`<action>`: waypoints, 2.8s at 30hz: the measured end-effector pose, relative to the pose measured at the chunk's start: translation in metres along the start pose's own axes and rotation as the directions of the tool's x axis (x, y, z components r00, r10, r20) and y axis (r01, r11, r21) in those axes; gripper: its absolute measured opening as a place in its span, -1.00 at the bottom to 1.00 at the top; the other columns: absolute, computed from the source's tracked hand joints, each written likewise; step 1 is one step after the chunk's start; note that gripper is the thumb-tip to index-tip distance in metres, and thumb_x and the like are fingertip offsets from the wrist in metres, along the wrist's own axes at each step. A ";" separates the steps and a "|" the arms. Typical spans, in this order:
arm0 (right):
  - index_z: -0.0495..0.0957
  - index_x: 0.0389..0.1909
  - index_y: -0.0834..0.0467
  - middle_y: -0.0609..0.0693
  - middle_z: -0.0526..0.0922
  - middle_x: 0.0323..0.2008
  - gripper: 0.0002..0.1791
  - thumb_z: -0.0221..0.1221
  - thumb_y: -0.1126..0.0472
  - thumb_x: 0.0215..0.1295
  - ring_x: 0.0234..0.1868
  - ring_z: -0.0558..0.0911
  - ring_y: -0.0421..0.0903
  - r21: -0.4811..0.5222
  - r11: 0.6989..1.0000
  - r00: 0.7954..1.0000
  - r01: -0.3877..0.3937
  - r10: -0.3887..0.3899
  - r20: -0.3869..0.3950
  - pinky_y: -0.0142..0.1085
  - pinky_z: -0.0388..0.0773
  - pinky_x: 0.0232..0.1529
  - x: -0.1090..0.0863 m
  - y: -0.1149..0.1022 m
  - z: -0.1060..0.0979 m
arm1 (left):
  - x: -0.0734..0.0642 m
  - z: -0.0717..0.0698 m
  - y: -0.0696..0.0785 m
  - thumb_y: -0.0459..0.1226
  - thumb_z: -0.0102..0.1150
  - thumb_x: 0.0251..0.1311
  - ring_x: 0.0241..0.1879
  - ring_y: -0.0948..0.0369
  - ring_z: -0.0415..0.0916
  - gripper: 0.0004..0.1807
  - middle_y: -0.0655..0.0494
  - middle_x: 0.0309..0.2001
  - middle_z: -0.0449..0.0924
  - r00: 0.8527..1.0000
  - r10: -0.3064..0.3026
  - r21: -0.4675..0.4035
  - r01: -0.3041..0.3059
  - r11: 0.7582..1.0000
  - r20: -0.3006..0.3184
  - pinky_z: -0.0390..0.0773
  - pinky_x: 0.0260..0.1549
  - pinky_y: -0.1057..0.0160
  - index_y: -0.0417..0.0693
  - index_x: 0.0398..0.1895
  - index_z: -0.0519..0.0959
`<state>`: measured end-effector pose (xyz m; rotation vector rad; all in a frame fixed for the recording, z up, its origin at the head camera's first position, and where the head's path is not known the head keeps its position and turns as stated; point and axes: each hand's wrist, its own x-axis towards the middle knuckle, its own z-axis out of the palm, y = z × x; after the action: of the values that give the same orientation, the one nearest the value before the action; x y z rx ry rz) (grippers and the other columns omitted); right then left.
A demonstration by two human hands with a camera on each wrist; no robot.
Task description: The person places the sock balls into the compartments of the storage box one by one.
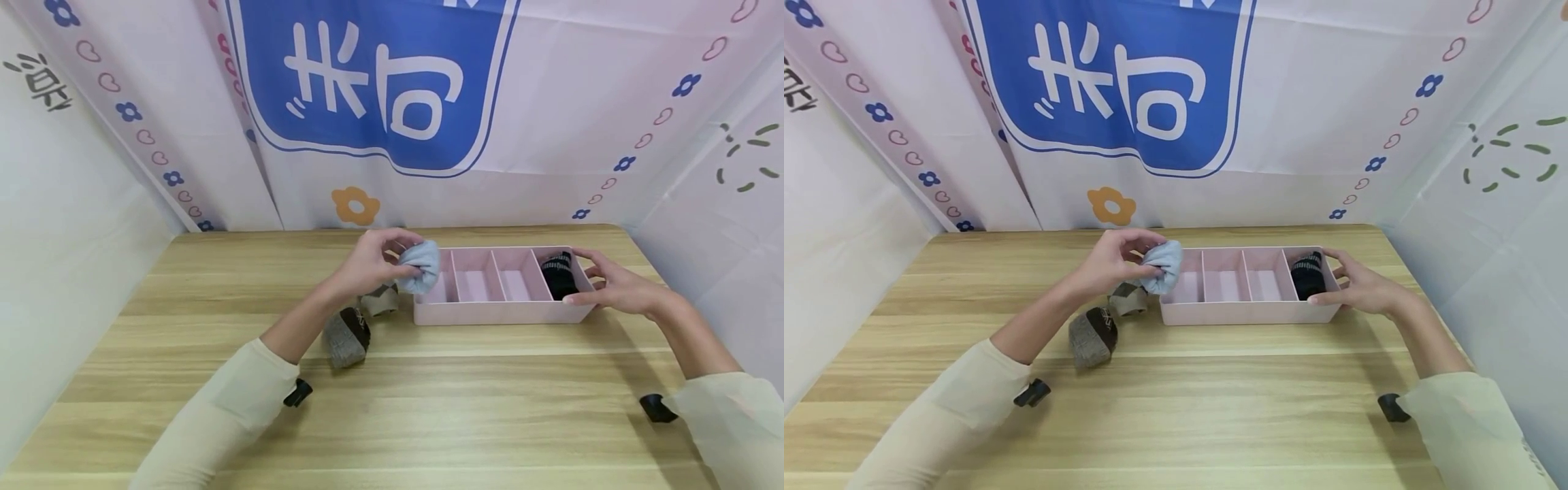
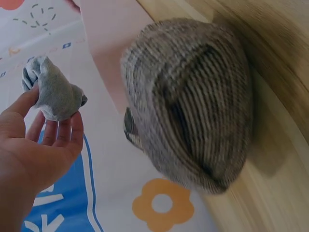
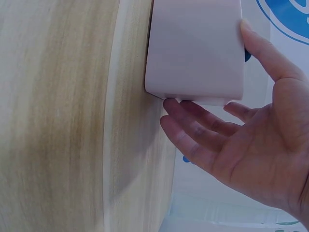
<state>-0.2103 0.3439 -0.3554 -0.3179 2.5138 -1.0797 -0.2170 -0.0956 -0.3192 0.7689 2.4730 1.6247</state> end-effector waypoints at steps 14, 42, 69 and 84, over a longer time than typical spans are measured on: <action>-0.29 0.64 0.25 0.62 0.16 0.34 0.13 0.34 0.17 0.37 0.23 0.46 0.52 0.002 1.000 1.000 0.003 -0.003 0.001 -0.08 0.66 -0.09 0.002 0.001 0.000 | 0.019 0.019 0.003 -0.48 0.50 0.10 -0.17 0.05 0.65 -0.49 -0.13 -0.09 0.70 0.999 -0.003 0.038 0.001 0.999 0.048 0.68 -0.21 0.26 -0.28 0.16 0.64; -0.33 0.64 0.26 0.66 0.12 0.35 0.13 0.32 0.18 0.38 0.22 0.45 0.53 0.002 1.000 1.000 -0.002 0.002 0.011 -0.04 0.66 -0.11 0.002 -0.001 0.000 | 0.060 0.065 0.008 -0.52 0.50 0.08 -0.20 0.09 0.60 -0.50 -0.16 -0.05 0.67 0.995 0.007 0.002 -0.007 1.000 0.104 0.64 -0.25 0.34 -0.30 0.15 0.64; -0.34 0.64 0.23 0.62 0.16 0.34 0.13 0.32 0.16 0.40 0.21 0.49 0.47 0.002 1.000 1.000 -0.012 0.012 0.014 -0.06 0.66 -0.11 0.002 -0.001 -0.001 | 0.093 0.123 0.017 -0.46 0.55 0.06 -0.26 0.21 0.55 -0.58 0.01 -0.22 0.65 0.998 -0.025 0.010 0.024 1.000 0.065 0.58 -0.33 0.47 -0.28 0.02 0.68; -0.34 0.65 0.20 0.63 0.11 0.36 0.13 0.31 0.15 0.39 0.22 0.47 0.46 0.027 1.000 1.000 -0.012 0.011 0.029 -0.06 0.67 -0.10 0.001 0.001 -0.002 | 0.104 0.131 0.025 -0.52 0.51 0.07 -0.20 0.09 0.57 -0.61 -0.04 -0.20 0.65 0.997 -0.038 -0.020 0.039 0.999 0.064 0.55 -0.34 0.47 -0.32 0.01 0.67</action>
<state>-0.2122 0.3456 -0.3556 -0.3084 2.4705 -1.0963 -0.2544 0.0684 -0.3336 0.7533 2.4075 1.5854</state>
